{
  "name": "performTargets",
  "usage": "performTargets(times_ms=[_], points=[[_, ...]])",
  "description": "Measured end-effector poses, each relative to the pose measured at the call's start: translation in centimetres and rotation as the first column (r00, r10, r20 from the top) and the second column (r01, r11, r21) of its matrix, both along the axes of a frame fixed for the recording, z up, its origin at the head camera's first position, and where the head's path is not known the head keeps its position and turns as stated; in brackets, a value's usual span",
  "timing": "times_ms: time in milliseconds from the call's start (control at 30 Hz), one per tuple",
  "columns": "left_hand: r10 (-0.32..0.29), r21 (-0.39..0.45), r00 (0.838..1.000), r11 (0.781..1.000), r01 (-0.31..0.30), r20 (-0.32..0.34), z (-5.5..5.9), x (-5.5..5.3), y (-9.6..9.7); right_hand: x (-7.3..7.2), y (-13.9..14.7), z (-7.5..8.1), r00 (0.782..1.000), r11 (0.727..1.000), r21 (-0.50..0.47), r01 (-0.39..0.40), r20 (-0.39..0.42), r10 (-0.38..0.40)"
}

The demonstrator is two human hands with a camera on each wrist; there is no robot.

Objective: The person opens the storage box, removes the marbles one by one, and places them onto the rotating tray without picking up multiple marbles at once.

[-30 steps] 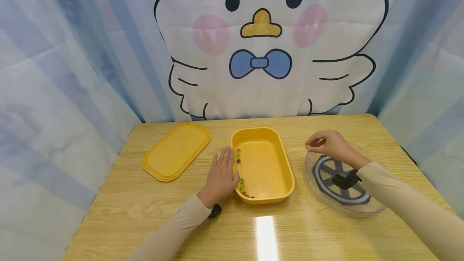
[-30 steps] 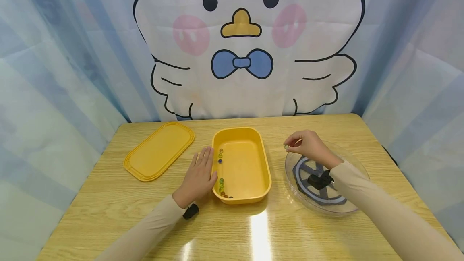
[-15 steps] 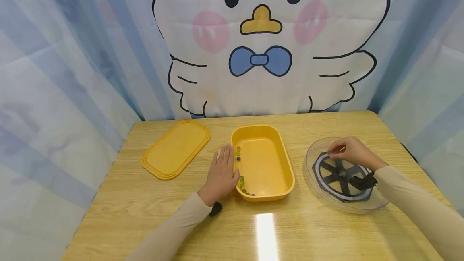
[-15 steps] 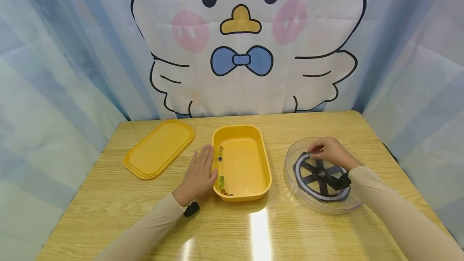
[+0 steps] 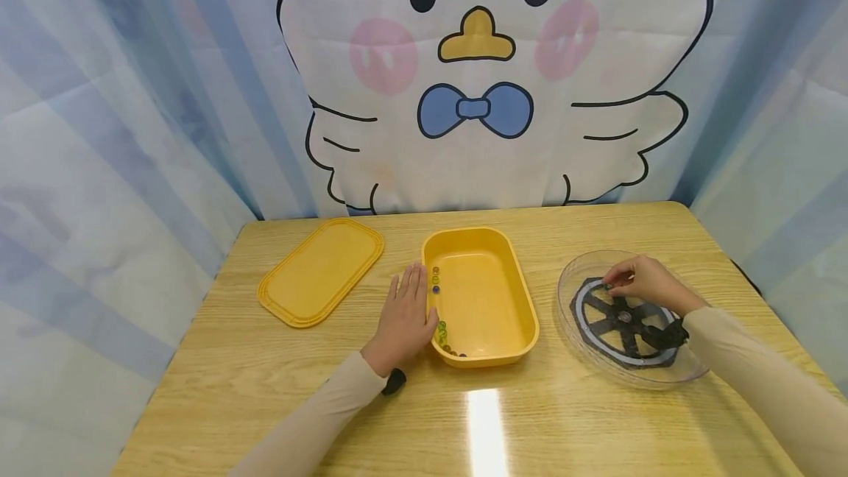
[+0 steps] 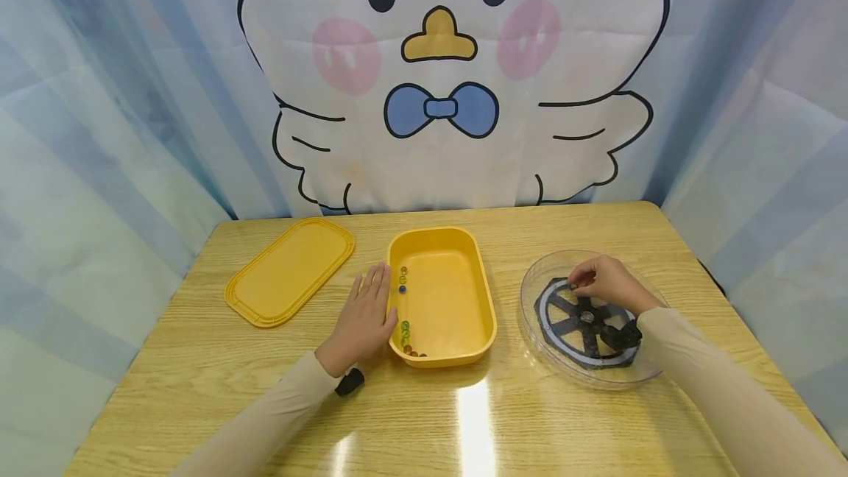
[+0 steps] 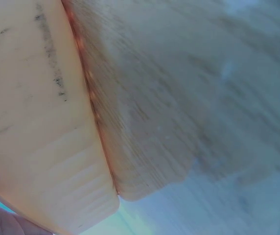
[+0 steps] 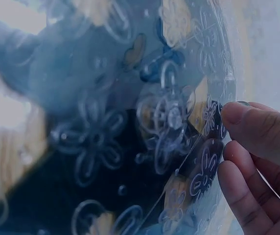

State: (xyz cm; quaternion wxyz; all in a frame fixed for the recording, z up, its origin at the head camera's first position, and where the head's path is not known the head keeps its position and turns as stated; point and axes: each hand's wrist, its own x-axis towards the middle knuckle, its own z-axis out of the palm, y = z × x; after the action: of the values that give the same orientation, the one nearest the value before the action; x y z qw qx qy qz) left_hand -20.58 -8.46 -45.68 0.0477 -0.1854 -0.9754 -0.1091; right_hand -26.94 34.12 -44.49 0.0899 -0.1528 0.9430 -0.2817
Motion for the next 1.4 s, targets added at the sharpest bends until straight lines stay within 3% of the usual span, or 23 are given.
performTargets(times_ms=[1067, 1267, 1400], points=[[-0.002, 0.001, 1.0, 1.0, 0.002, 0.012, 0.0, -0.1, -0.1, -0.1, -0.1, -0.3, 1.0, 1.0, 0.008, -0.024, 0.005, 0.024], [-0.006, 0.008, 1.0, 1.0, 0.006, 0.015, 0.1, -0.1, -0.1, 0.0, -0.2, 0.3, 1.0, 0.999, 0.025, -0.027, -0.001, 0.027], [-0.007, 0.009, 1.0, 1.0, 0.006, 0.017, 0.1, -0.1, -0.1, -0.1, -0.7, 1.8, 0.999, 0.999, 0.033, -0.018, -0.034, 0.019]])
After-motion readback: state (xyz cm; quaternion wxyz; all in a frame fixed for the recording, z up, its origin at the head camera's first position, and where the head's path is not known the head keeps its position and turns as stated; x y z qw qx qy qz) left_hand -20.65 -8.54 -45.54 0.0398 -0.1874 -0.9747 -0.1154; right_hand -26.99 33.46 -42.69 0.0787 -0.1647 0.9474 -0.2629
